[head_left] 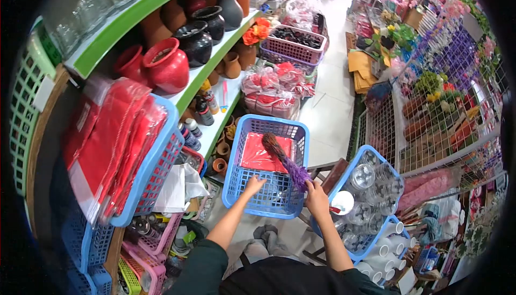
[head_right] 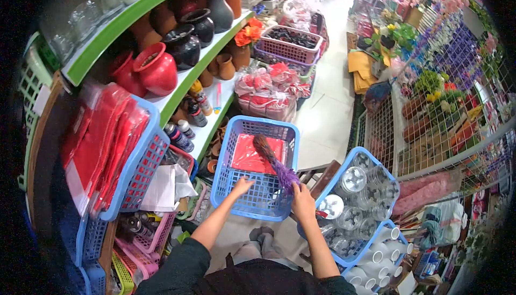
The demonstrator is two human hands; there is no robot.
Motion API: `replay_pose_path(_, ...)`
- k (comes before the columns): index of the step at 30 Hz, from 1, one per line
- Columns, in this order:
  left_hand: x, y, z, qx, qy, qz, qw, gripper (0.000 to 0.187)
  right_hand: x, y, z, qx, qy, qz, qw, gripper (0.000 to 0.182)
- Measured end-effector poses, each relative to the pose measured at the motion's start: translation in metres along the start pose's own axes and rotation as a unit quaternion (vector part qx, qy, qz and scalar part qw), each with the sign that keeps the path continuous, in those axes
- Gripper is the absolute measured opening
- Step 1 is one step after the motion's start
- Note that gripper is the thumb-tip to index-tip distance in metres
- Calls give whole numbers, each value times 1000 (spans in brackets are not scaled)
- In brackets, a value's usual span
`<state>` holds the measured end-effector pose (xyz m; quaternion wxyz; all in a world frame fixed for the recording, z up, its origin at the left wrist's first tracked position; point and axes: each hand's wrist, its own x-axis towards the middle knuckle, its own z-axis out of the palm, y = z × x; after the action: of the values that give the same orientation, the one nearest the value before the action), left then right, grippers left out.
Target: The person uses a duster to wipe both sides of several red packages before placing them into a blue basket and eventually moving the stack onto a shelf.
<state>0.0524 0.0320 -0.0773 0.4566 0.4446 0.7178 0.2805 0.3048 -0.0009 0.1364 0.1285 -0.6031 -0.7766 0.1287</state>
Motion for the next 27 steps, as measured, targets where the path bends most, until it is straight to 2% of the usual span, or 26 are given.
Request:
replay_pose_path(1,27,-17,6,-98,-34,-60,993,62,2,0,0,8,-8,9,1000,41)
replay_pose_path(2,36,-18,7,-195,-27,-139,971,55,3,0,0,16,-15,17,1000,41)
replay_pose_path(4,50,-20,12,-317,60,-209,923,48,4,1,3,12,-14,20,1000,41)
replay_pose_path(8,65,-20,-2,-371,52,-237,896,44,6,0,7,-11,-33,38,999,42)
replay_pose_path(10,73,-26,-5,-478,61,-300,823,39,7,-3,4,-22,-58,63,996,44)
replay_pose_path(12,61,-4,-12,-473,40,-277,835,45,12,-3,3,-35,-78,102,991,44)
replay_pose_path(14,59,9,-15,-472,71,-217,851,40,15,3,4,80,-37,120,989,39)
replay_pose_path(15,52,19,-17,-477,62,-180,858,35,16,4,2,82,-35,120,989,39)
replay_pose_path(16,45,31,-20,-470,54,-128,872,31,18,4,-1,143,-19,147,978,37)
replay_pose_path(17,32,51,-25,-475,50,-113,871,28,19,4,-4,204,-4,174,963,36)
replay_pose_path(19,9,91,-37,-480,45,-94,871,26,23,6,-1,226,-7,178,958,37)
replay_pose_path(21,-9,119,-45,-534,28,-49,844,21,28,10,4,247,-11,179,952,38)
replay_pose_path(22,-18,130,-50,-534,30,-44,844,21,35,13,6,312,-47,184,931,38)
replay_pose_path(23,-25,138,-54,-569,6,-10,822,20,41,13,6,376,-84,187,904,38)
replay_pose_path(24,-33,144,-59,-602,-19,23,798,19,46,2,-4,377,-83,182,904,38)
replay_pose_path(25,-41,149,-65,-598,-38,29,800,30,49,-10,-15,466,-57,189,862,28)
replay_pose_path(26,-54,160,-73,-597,-37,32,801,30,52,-19,-25,550,-30,195,811,20)
replay_pose_path(27,-68,175,-81,-619,-67,62,780,36,54,-21,-30,576,-64,235,781,21)
